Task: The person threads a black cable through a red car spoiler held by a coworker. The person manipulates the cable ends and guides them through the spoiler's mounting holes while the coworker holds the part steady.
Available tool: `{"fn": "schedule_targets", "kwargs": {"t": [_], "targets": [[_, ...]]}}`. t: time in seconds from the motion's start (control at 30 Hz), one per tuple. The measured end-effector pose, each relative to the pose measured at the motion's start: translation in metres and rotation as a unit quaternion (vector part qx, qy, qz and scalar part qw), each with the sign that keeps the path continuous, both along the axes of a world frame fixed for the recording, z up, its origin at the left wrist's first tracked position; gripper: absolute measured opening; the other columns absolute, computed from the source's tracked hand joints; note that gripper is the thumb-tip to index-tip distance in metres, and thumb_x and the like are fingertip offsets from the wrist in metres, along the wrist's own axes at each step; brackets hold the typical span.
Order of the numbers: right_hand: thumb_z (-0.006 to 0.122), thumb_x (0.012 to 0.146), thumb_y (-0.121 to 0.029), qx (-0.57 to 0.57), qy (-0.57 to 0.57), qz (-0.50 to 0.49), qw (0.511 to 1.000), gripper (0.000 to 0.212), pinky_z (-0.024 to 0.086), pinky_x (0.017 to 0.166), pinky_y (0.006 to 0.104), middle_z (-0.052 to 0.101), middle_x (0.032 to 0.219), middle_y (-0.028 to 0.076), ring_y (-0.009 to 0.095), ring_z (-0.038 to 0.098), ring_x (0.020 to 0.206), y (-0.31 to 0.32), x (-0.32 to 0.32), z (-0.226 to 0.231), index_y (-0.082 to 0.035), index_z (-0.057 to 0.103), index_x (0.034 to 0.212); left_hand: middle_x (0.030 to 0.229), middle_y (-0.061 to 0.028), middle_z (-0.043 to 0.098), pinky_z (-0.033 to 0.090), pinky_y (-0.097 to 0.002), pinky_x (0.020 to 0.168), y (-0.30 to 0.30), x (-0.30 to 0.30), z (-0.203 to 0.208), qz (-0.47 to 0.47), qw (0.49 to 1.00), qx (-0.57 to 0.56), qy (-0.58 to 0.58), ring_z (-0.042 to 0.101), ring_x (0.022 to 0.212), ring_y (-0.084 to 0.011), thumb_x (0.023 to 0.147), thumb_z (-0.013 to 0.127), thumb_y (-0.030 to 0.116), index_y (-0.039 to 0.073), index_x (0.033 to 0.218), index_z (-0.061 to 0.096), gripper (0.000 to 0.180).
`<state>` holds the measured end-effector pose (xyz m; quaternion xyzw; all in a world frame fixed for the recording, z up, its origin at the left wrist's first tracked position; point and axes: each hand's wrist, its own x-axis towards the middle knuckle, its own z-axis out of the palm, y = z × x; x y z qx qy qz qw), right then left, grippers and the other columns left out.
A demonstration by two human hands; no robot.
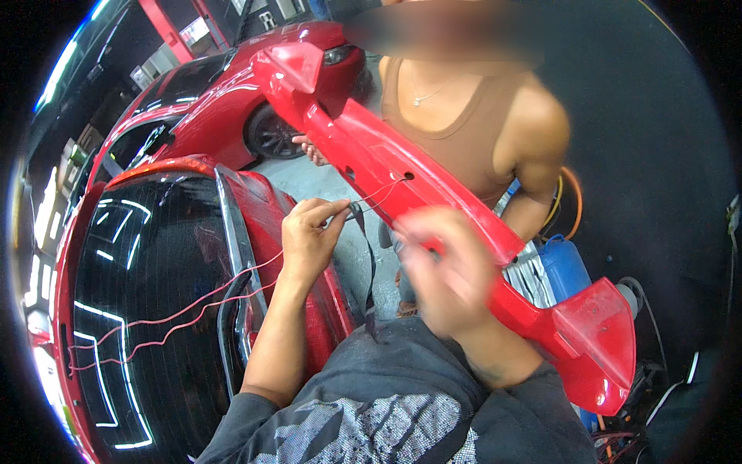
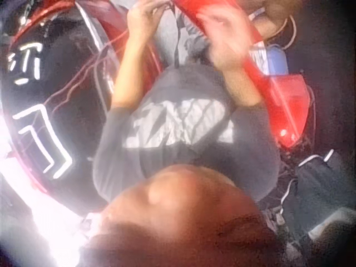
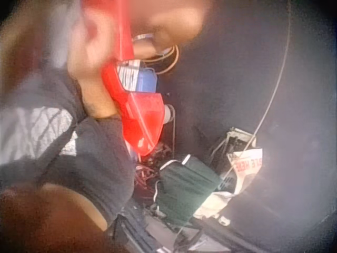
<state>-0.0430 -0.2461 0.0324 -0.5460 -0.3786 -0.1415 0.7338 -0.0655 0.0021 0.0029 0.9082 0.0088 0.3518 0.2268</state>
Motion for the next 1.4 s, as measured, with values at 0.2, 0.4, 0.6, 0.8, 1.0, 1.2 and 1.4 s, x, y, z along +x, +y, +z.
{"fn": "schedule_targets", "kwargs": {"t": [0.2, 0.4, 0.6, 0.8, 1.0, 1.2, 1.4], "targets": [[0.064, 0.111, -0.027, -0.111, 0.332, 0.132, 0.927, 0.028, 0.049, 0.070, 0.0246, 0.071, 0.106, 0.003, 0.009, 0.064, 0.083, 0.069, 0.045, -0.057, -0.005, 0.068, 0.126, 0.086, -0.0051, 0.077, 0.057, -0.0407, 0.072, -0.014, -0.003, 0.026, -0.018, 0.997, 0.064, -0.032, 0.069, 0.078, -0.0275, 0.087, 0.085, 0.014, 0.012, 0.099, 0.086, 0.012], [0.069, 0.107, -0.025, -0.029, 0.430, 0.293, 0.854, 0.016, 0.044, 0.061, 0.0220, 0.063, 0.088, -0.006, 0.003, 0.056, 0.075, 0.069, 0.061, -0.060, -0.009, 0.072, 0.109, 0.087, -0.0081, 0.076, 0.056, -0.0399, 0.073, -0.020, -0.004, 0.027, -0.023, 0.998, 0.066, -0.008, 0.069, 0.080, -0.0271, 0.087, 0.085, 0.010, 0.009, 0.100, 0.085, 0.013], [0.071, 0.107, -0.024, -0.012, 0.446, 0.337, 0.829, 0.015, 0.043, 0.062, 0.0215, 0.062, 0.087, -0.005, 0.004, 0.055, 0.074, 0.065, 0.071, -0.072, -0.009, 0.070, 0.106, 0.086, -0.0111, 0.075, 0.055, -0.0411, 0.072, -0.019, -0.004, 0.015, -0.006, 0.998, 0.059, 0.000, 0.069, 0.077, -0.0295, 0.089, 0.084, 0.011, 0.005, 0.100, 0.083, 0.013], [0.071, 0.107, -0.022, -0.009, 0.438, 0.334, 0.835, 0.013, 0.042, 0.063, 0.0209, 0.060, 0.084, -0.006, 0.004, 0.053, 0.073, 0.061, 0.069, -0.072, -0.009, 0.070, 0.105, 0.084, -0.0153, 0.075, 0.055, -0.0382, 0.065, -0.029, -0.005, 0.002, 0.005, 1.000, -0.010, 0.015, 0.070, 0.070, -0.0280, 0.093, 0.081, 0.011, 0.001, 0.100, 0.081, 0.013], [0.069, 0.108, -0.017, -0.107, 0.397, 0.262, 0.873, 0.011, 0.041, 0.062, 0.0214, 0.060, 0.083, -0.006, 0.002, 0.051, 0.071, 0.063, 0.067, -0.106, -0.008, 0.070, 0.102, 0.076, -0.0079, 0.074, 0.052, -0.0319, 0.062, -0.033, -0.008, 0.011, 0.012, 0.957, -0.224, 0.186, 0.064, 0.064, -0.0118, 0.099, 0.077, 0.015, -0.002, 0.098, 0.080, 0.017], [0.071, 0.106, -0.013, -0.110, 0.297, 0.153, 0.936, 0.013, 0.049, 0.069, 0.0249, 0.069, 0.089, -0.002, 0.005, 0.059, 0.078, 0.102, 0.067, -0.109, -0.001, 0.074, 0.108, 0.080, -0.0111, 0.078, 0.056, -0.0350, 0.070, -0.022, -0.011, 0.011, 0.029, 0.929, -0.278, 0.243, 0.071, 0.072, -0.0162, 0.100, 0.074, 0.021, -0.003, 0.104, 0.081, 0.025], [0.073, 0.104, -0.007, 0.030, 0.393, 0.199, 0.897, 0.013, 0.055, 0.084, 0.0274, 0.075, 0.099, 0.005, 0.010, 0.068, 0.092, 0.111, 0.058, -0.093, 0.002, 0.075, 0.113, 0.076, -0.0043, 0.072, 0.048, -0.0278, 0.062, -0.014, -0.007, 0.020, -0.006, 0.871, -0.424, 0.249, 0.062, 0.065, -0.0100, 0.099, 0.075, 0.019, -0.002, 0.105, 0.078, 0.022]]}}
